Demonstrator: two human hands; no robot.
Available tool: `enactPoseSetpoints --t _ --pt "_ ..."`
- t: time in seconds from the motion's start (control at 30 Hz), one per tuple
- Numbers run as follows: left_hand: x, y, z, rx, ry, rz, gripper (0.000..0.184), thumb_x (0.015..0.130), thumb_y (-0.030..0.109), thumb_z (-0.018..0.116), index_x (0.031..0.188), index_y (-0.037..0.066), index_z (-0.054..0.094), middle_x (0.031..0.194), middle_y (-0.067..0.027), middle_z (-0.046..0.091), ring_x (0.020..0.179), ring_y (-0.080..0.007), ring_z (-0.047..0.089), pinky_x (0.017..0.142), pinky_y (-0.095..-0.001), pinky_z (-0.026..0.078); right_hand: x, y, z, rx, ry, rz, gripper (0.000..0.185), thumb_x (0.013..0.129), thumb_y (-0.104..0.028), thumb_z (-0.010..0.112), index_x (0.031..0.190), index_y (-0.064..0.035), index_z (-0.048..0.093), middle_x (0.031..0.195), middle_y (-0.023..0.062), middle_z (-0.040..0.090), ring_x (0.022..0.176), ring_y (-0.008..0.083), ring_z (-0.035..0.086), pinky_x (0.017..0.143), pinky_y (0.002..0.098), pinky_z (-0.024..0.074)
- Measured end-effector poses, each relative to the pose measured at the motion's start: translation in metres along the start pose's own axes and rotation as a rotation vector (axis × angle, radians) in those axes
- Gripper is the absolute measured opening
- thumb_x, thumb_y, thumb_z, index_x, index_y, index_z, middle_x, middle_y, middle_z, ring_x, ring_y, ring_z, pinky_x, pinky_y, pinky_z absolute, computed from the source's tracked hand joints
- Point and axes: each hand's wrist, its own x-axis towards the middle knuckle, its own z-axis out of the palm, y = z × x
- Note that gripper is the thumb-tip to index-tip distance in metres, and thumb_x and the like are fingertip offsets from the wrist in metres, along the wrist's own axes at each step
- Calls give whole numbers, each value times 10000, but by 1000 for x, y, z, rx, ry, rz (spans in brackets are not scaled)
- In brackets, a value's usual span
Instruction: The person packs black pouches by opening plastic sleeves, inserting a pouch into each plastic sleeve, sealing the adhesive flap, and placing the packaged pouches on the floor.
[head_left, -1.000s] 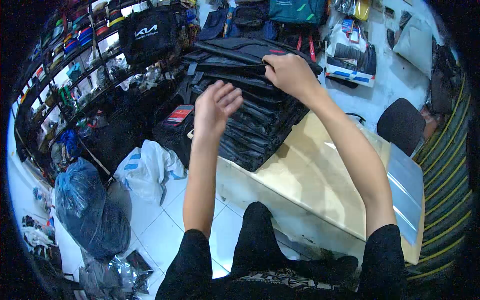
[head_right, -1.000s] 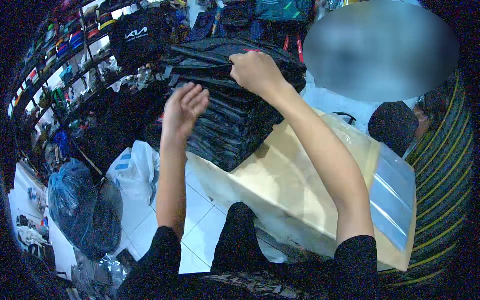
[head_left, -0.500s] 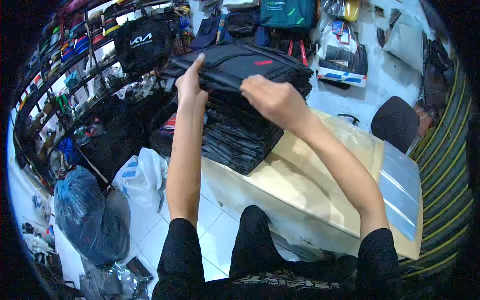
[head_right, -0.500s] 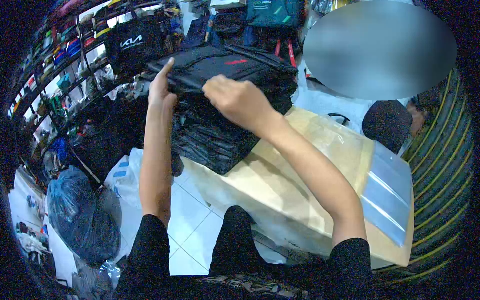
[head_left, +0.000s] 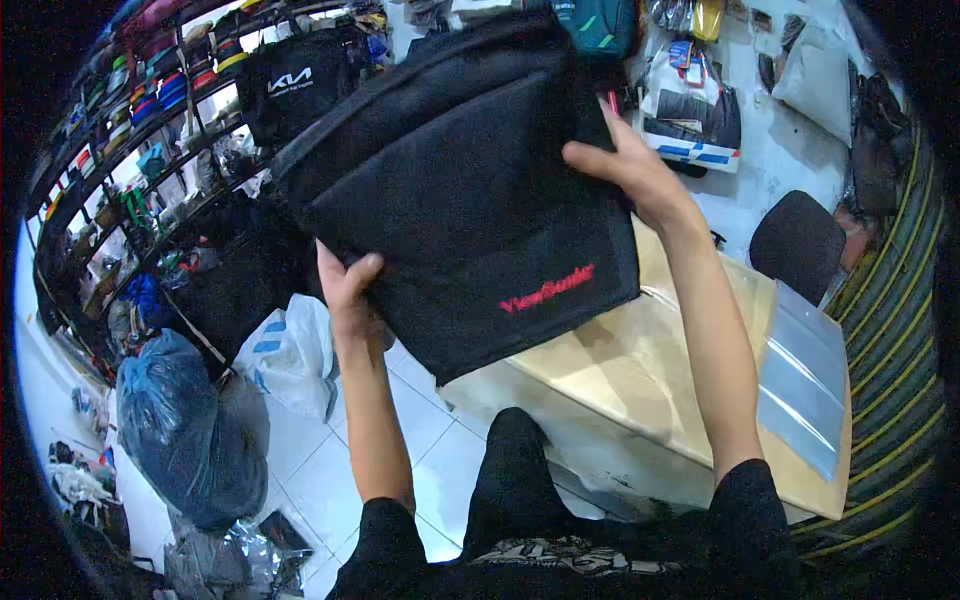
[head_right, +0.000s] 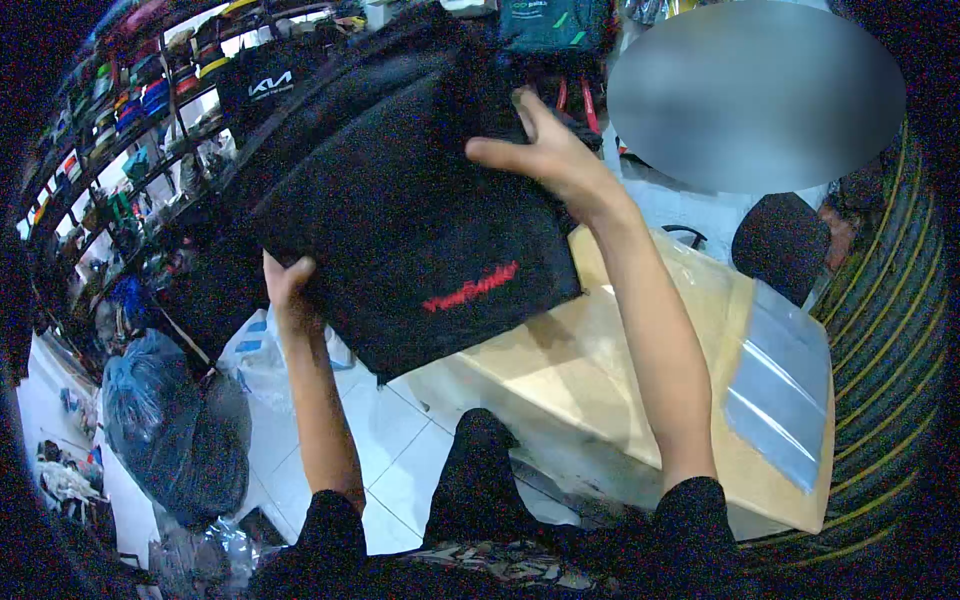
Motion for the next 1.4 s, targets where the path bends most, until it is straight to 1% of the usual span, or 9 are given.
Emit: enactPoseSetpoints --t 0.2,0.5,0.7,0.83,0.93,1.1,1.2,1.33,1.4 --pt "-26 2 -52 114 -120 -169 716 602 51 777 1234 0 444 1135 -132 579 1037 -263 581 923 -387 464 -67 16 22 111 122 6 617 669 -81 790 1189 71 494 1080 127 625 993 191 592 892 329 458" --pt "-47 14 11 376 -78 -422 523 641 23 792 1104 -35 556 966 -120 661 837 -194 647 782 -305 520 -132 19 24 128 209 197 501 685 -154 804 1097 18 576 990 82 650 875 174 622 815 312 495" --pt "-103 13 77 910 71 -61 266 743 95 735 918 -57 605 856 -149 672 732 -230 644 706 -320 487 -160 22 63 -436 695 178 425 731 -134 720 1074 32 532 952 213 657 883 307 658 780 365 498" --pt "-138 -6 103 1133 106 252 174 791 65 660 878 -77 611 799 -241 639 679 -401 625 606 -384 474 -175 15 92 -409 715 158 587 760 -130 680 1231 41 374 980 288 613 933 435 608 807 439 481" --pt "-144 -23 107 1115 43 301 163 836 49 652 934 -79 631 832 -125 692 694 -167 629 656 -319 495 -183 11 114 -511 644 62 746 738 -109 702 1315 54 258 1007 319 585 939 479 583 804 475 475" --pt "-163 -25 139 947 -74 332 163 847 71 597 915 -74 621 773 -147 682 646 -171 628 605 -332 486 -166 26 81 -578 649 57 770 705 -78 713 1307 38 247 876 294 596 827 495 577 708 513 464" --pt "-155 -21 125 1118 -146 223 206 838 119 603 900 -77 611 752 -173 669 626 -206 624 586 -349 477 -167 14 83 -353 630 244 717 715 -68 715 1290 20 296 1094 298 566 992 432 586 835 412 482" --pt "-149 -14 128 960 -66 223 72 746 -11 568 700 -65 572 519 -103 532 452 -134 491 448 -306 381 -184 7 92 -153 285 52 1064 724 -347 748 1358 184 77 1339 390 312 1302 431 321 1080 397 261" --pt "-163 -13 115 1020 -125 72 55 734 -14 590 702 -53 567 525 -48 483 480 -97 436 453 -281 360 -185 12 103 -570 323 -86 1297 573 -489 815 1354 182 26 1335 431 257 1278 502 297 1096 405 248"
